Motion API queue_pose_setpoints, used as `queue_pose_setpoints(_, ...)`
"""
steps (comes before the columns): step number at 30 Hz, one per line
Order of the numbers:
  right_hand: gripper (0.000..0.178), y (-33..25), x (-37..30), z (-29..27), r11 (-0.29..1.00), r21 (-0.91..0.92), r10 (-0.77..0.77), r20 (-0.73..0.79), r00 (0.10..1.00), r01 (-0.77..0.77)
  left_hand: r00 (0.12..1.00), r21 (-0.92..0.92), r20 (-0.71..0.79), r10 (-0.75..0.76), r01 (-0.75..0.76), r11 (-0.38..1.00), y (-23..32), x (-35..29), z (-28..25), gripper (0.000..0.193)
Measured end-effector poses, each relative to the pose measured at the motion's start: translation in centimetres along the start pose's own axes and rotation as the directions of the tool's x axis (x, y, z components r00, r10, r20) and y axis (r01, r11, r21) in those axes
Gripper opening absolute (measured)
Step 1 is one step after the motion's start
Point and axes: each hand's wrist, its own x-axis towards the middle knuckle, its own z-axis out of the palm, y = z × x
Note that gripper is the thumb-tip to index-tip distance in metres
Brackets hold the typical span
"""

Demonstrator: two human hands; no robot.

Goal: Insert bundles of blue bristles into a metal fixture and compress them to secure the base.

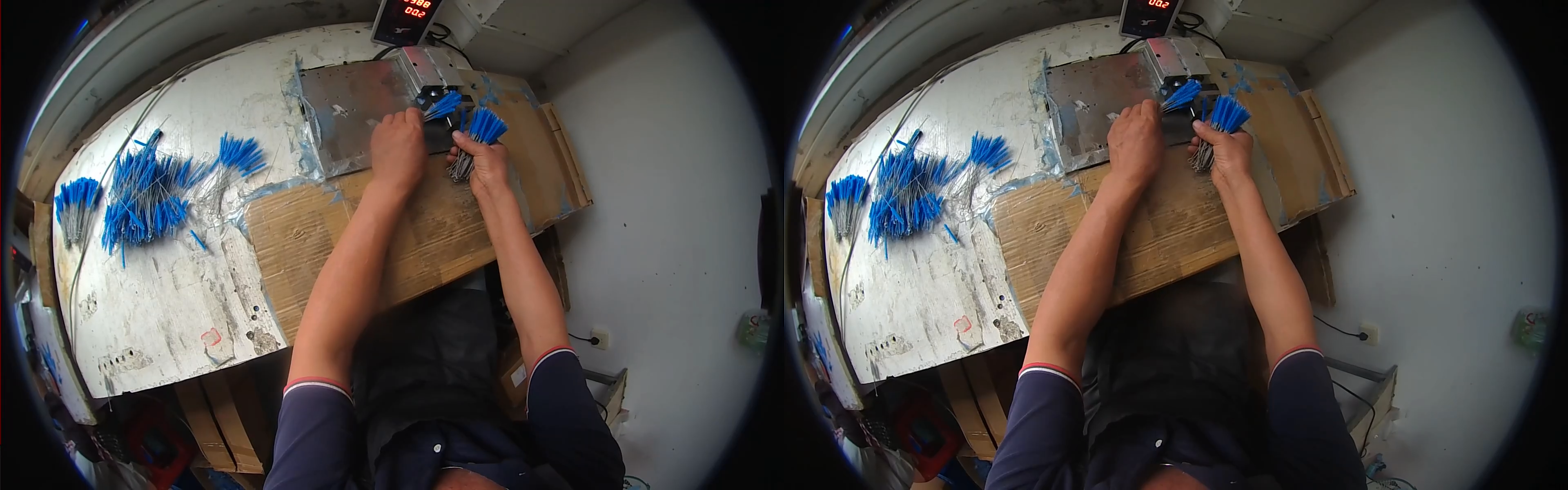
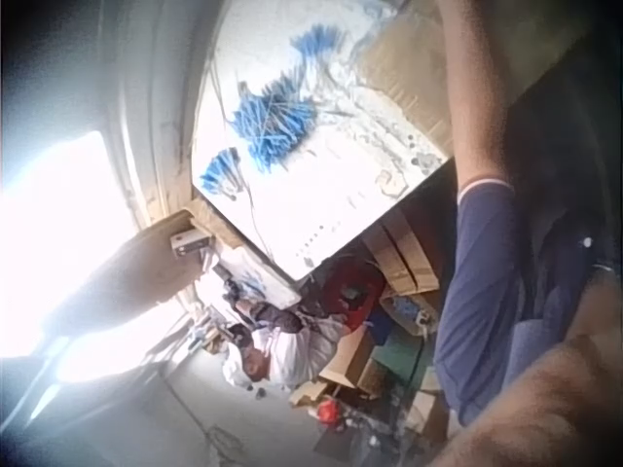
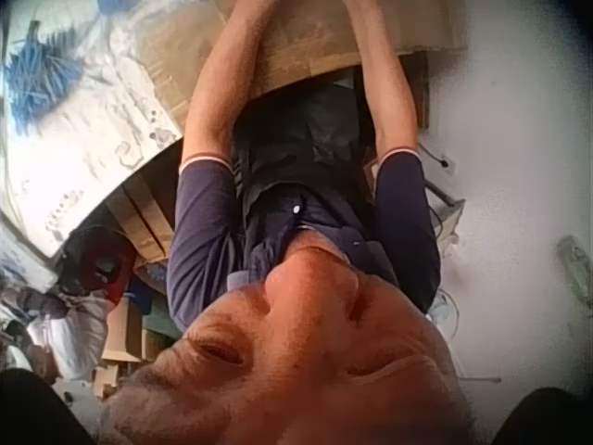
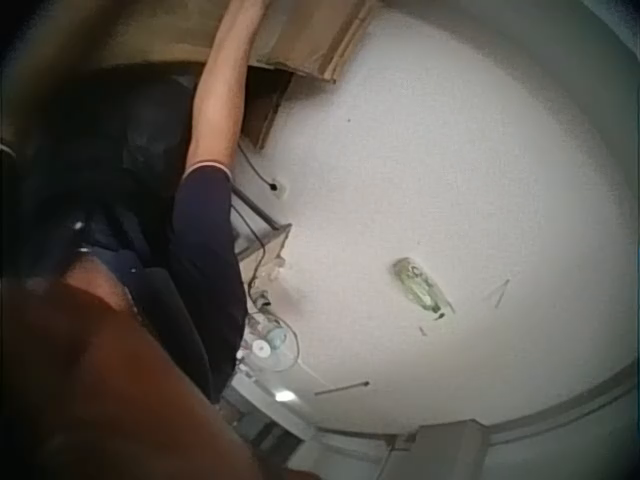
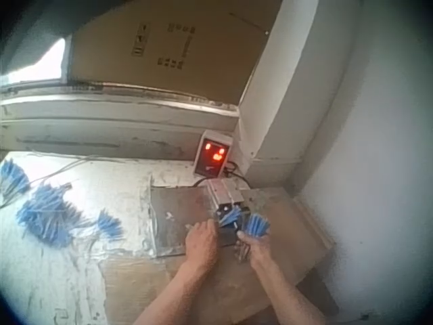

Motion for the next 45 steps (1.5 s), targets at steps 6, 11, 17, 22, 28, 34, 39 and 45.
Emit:
queue_pose_setpoints(6, 0.016, -0.4, -0.8, 0.2, 0.997, 0.056, 0.041, 0.062, 0.997, -0.045, 0.997, 0.086, 0.056, 0.043, -0.048, 0.995, -0.1, -0.3, -0.2, 0.008)
queue_pose_setpoints(11, 0.015, -0.4, -1.1, 0.4, 0.999, -0.042, -0.024, 0.051, 0.998, 0.026, 0.995, 0.142, 0.094, 0.014, -0.027, 0.989, -0.1, -0.3, 0.1, 0.011)
queue_pose_setpoints(17, 0.016, -0.2, -0.4, 0.2, 0.993, -0.084, -0.08, 0.021, 0.997, 0.081, 0.945, -0.046, 0.027, -0.327, 0.328, 0.944, 0.0, 0.5, -0.2, 0.014)
queue_pose_setpoints(22, 0.016, -0.2, 0.2, 0.8, 0.984, -0.165, -0.074, -0.006, 0.997, 0.072, 0.937, -0.089, 0.01, -0.35, 0.35, 0.933, 0.1, 0.4, -0.5, 0.018)
queue_pose_setpoints(28, 0.015, -0.3, 0.6, 2.1, 0.969, -0.227, -0.115, -0.07, 0.991, 0.097, 0.955, -0.08, -0.084, -0.284, 0.277, 0.957, -0.1, 0.3, -0.3, 0.012)
queue_pose_setpoints(34, 0.015, -0.1, 0.3, 2.5, 0.967, -0.21, -0.163, -0.077, 0.984, 0.144, 0.937, -0.164, -0.082, -0.34, 0.324, 0.932, -0.1, 0.3, -0.5, 0.014)
queue_pose_setpoints(39, 0.015, -0.2, 0.5, 2.5, 0.97, -0.198, -0.162, -0.081, 0.983, 0.143, 0.945, -0.162, -0.134, -0.299, 0.277, 0.947, 0.3, 0.3, -0.8, 0.013)
queue_pose_setpoints(45, 0.014, -0.2, 0.5, 2.6, 0.972, -0.198, -0.147, -0.079, 0.986, 0.129, 0.974, -0.096, -0.177, -0.144, 0.129, 0.987, -0.2, 0.1, -0.2, 0.01)
